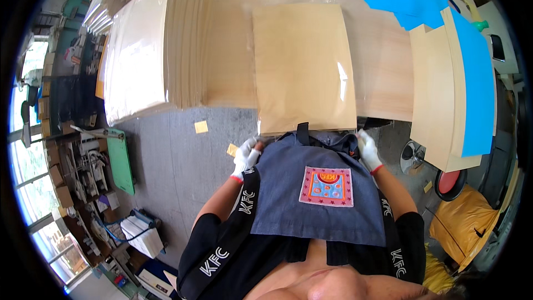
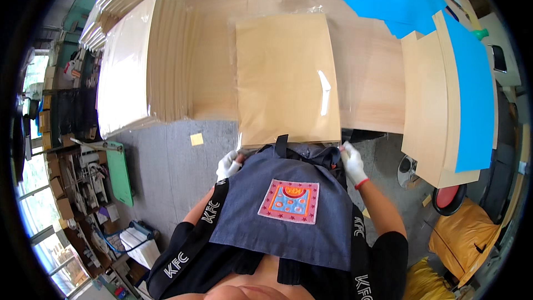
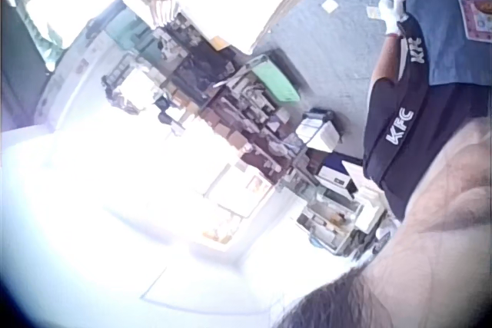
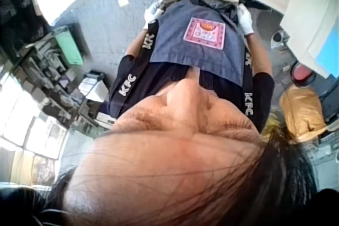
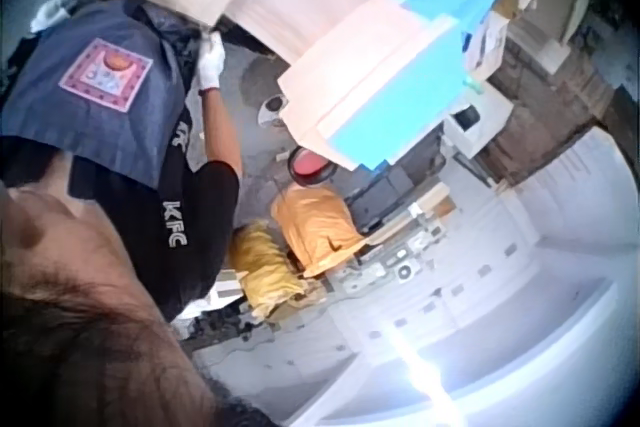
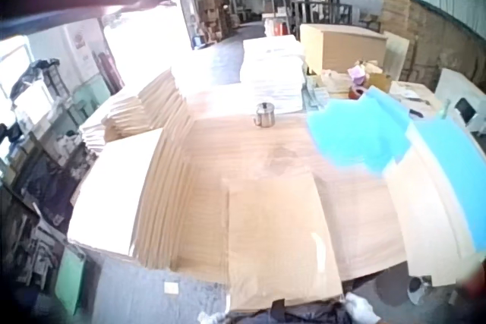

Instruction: The person wraps rectangular cardboard sheets in clear plastic film. They repeatedly pick up a sheet, place it on a plastic-lined table, fold the film over the sheet, and stack the wrapped item. The process is repeated for multiple sheets throughout the clip.

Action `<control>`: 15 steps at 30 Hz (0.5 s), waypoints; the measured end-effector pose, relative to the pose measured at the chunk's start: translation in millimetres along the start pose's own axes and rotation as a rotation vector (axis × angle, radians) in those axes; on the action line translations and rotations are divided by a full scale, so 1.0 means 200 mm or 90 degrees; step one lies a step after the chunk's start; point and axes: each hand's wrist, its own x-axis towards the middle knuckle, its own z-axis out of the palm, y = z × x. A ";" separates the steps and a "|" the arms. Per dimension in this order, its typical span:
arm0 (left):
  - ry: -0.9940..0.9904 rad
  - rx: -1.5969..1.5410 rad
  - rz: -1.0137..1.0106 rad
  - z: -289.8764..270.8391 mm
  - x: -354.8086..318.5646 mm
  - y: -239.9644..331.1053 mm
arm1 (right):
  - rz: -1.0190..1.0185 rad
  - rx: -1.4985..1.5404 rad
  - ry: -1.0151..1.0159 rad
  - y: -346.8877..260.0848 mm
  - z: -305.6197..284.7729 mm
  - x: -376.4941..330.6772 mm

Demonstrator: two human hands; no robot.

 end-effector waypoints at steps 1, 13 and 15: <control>-0.025 0.124 0.137 -0.06 0.00 0.13 | 0.043 -0.004 -0.003 0.01 0.01 -0.01; -0.148 0.369 0.494 -0.29 0.37 0.65 | -0.185 -0.156 -0.081 -0.56 -0.06 0.23; -0.119 0.235 0.405 -0.25 0.38 0.66 | -0.109 0.042 -0.041 -0.64 -0.13 0.25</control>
